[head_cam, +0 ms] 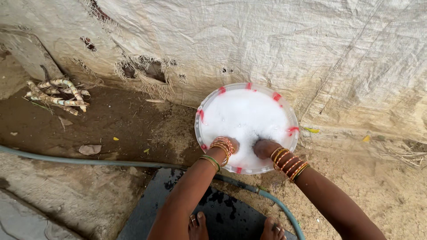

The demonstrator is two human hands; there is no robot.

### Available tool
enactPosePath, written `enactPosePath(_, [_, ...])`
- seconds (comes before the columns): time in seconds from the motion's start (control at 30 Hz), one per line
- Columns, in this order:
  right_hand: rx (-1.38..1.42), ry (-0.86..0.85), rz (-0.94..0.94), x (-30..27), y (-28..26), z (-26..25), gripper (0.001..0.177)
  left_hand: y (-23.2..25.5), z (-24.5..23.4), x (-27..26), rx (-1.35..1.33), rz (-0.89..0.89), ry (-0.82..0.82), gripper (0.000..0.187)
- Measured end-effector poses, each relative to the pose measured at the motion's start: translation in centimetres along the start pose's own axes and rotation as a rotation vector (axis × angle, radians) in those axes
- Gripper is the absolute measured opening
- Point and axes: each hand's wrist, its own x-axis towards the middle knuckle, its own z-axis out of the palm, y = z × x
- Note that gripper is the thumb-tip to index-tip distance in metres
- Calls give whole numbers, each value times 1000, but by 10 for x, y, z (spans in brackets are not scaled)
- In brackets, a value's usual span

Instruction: The person washes a piece of dark patterned fabric by hand in a bucket of soapy water, scrubbing the cloth against itself and lifting it in and out of the water.

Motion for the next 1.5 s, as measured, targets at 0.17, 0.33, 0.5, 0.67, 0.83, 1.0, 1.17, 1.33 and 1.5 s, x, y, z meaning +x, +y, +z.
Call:
enactPosePath(0.17, [60,266,135,-19,4,-17,24,2,-29,-28,-127,-47,129,40])
enactPosePath(0.33, [256,674,257,-41,-3,-35,16,6,-66,-93,-168,-88,396,41])
enactPosePath(0.5, [435,767,286,-64,1,-49,25,18,-79,-172,-363,-103,608,66])
enactPosePath(0.67, [561,945,237,-100,-26,-48,42,32,-15,-182,-521,-188,528,60])
enactPosePath(0.83, [772,1154,-29,-140,-67,-40,61,61,0,-165,-519,-295,668,45])
enactPosePath(1.0, [1144,1196,-377,-190,-64,-56,68,58,-61,-177,-632,-225,705,46])
enactPosePath(1.17, [1418,1157,-338,-172,-1,-62,38,-2,-129,-177,-677,-245,766,51])
enactPosePath(1.33, [490,870,124,-82,32,-33,35,-27,-119,-129,-316,-27,656,63])
enactPosePath(1.5, [251,520,-138,-36,11,-13,50,-3,-64,-49,13,207,138,56])
